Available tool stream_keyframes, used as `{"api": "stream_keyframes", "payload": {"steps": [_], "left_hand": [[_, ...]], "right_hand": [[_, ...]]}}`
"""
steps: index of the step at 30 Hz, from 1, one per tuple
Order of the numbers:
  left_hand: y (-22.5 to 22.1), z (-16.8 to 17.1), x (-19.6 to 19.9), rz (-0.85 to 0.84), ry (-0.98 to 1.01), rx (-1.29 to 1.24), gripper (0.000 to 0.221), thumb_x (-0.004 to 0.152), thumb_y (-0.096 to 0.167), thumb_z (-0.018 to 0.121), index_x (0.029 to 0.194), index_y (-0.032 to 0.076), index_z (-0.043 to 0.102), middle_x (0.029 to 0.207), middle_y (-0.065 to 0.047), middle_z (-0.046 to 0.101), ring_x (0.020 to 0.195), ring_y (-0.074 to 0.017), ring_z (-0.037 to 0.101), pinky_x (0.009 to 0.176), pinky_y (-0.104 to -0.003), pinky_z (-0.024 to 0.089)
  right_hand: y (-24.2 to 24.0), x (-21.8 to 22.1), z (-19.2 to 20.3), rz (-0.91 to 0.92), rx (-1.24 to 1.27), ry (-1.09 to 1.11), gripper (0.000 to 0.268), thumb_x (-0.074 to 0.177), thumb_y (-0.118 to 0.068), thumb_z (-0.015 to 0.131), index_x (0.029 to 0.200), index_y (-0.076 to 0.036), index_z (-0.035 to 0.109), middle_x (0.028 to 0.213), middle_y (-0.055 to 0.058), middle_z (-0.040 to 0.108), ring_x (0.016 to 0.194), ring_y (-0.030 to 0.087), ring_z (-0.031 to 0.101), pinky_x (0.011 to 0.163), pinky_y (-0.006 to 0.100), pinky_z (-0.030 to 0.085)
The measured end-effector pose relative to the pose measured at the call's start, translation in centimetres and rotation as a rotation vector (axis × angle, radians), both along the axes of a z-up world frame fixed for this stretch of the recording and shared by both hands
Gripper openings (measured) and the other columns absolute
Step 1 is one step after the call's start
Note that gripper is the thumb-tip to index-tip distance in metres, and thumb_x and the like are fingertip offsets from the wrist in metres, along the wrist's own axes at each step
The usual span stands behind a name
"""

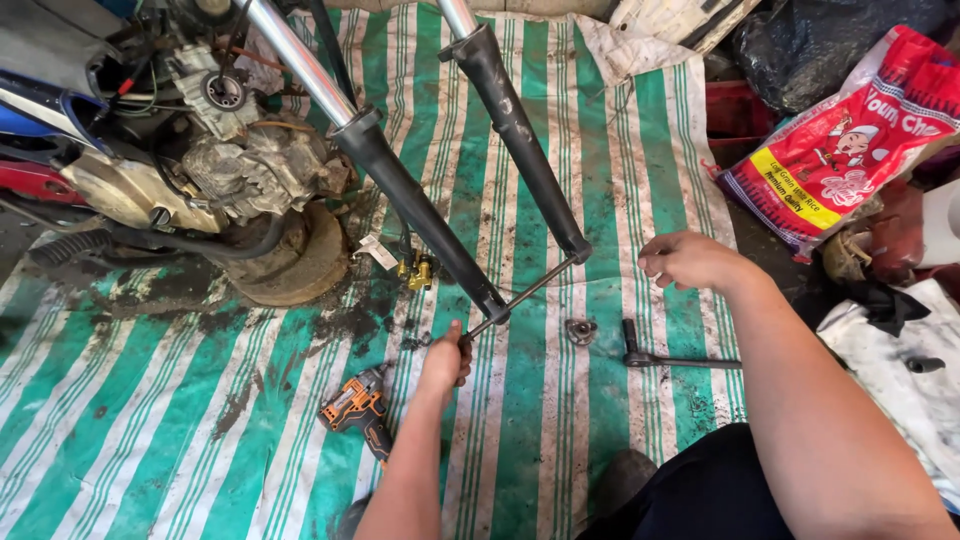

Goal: The person aligns the motorcycle fork tubes and inserts the front axle rod to secure them together.

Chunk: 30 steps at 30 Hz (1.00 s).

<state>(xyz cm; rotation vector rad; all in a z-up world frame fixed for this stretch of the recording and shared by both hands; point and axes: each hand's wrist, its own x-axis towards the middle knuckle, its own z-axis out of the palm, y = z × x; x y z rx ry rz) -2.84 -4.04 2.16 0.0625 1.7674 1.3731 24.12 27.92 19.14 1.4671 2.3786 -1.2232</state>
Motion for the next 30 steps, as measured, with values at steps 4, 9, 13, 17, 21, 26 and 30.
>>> {"api": "stream_keyframes", "payload": {"steps": [4,9,13,17,21,26,30], "left_hand": [[-1.4,1.5,-1.1,-0.188,-0.091,0.186,0.038,0.118,0.031,0.054,0.096,0.002,0.065,0.069,-0.004,0.049,0.052,-0.0150,0.048,0.046,-0.028,0.042],[0.8,-1.7,0.0,-0.181,0.011,0.413,0.025,0.110,0.015,0.076,0.109,-0.008,0.067,0.077,-0.008,0.054,0.059,-0.0161,0.054,0.050,-0.026,0.047],[1.6,-4.1,-1.1,-0.239,0.199,0.434,0.024,0.103,0.014,0.085,0.104,-0.007,0.072,0.077,-0.014,0.067,0.058,-0.0170,0.061,0.051,-0.028,0.048],[1.0,-0.1,-1.2,-0.474,0.299,0.212,0.035,0.115,0.037,0.066,0.102,0.008,0.082,0.070,-0.007,0.070,0.060,-0.0168,0.058,0.056,-0.031,0.048],[0.1,0.9,-1.5,-0.415,0.137,0.254,0.035,0.119,0.023,0.053,0.113,-0.002,0.078,0.088,-0.016,0.075,0.067,-0.0173,0.060,0.057,-0.029,0.047],[0.3,1.3,-2.2,-0.569,0.262,0.182,0.036,0.118,0.026,0.055,0.107,0.005,0.082,0.084,-0.010,0.078,0.065,-0.0159,0.064,0.057,-0.028,0.046],[0.0,4.6,-2.3,-0.628,0.257,0.166,0.033,0.116,0.023,0.057,0.106,0.003,0.081,0.082,-0.009,0.075,0.064,-0.0148,0.060,0.059,-0.028,0.044]], "right_hand": [[0.7,0.2,-0.4,-0.013,-0.011,0.004,0.053,0.100,-0.031,0.075,0.143,0.000,0.076,0.117,0.024,0.086,0.106,0.037,0.084,0.090,0.049,0.067],[1.4,0.5,-1.1,-0.015,-0.013,-0.009,0.054,0.099,-0.033,0.076,0.143,-0.001,0.076,0.117,0.024,0.086,0.105,0.036,0.084,0.090,0.048,0.067],[2.5,0.9,-2.8,-0.015,-0.031,-0.012,0.053,0.098,-0.027,0.077,0.144,0.000,0.074,0.118,0.024,0.086,0.102,0.036,0.085,0.087,0.048,0.068],[3.3,-0.1,-5.3,0.037,-0.043,0.104,0.055,0.093,-0.014,0.084,0.145,-0.002,0.074,0.121,0.026,0.084,0.101,0.038,0.085,0.082,0.048,0.068],[2.7,-2.6,-7.2,0.083,-0.203,0.178,0.071,0.095,-0.007,0.079,0.163,-0.008,0.059,0.135,0.018,0.080,0.105,0.029,0.079,0.089,0.045,0.066],[2.7,-4.6,-9.5,0.117,-0.280,0.250,0.086,0.095,-0.010,0.086,0.171,-0.008,0.046,0.150,0.016,0.073,0.111,0.025,0.077,0.083,0.035,0.064],[1.3,-6.0,-9.8,0.095,-0.280,0.261,0.092,0.093,-0.015,0.089,0.173,-0.010,0.044,0.152,0.020,0.072,0.121,0.031,0.077,0.094,0.048,0.064]]}}
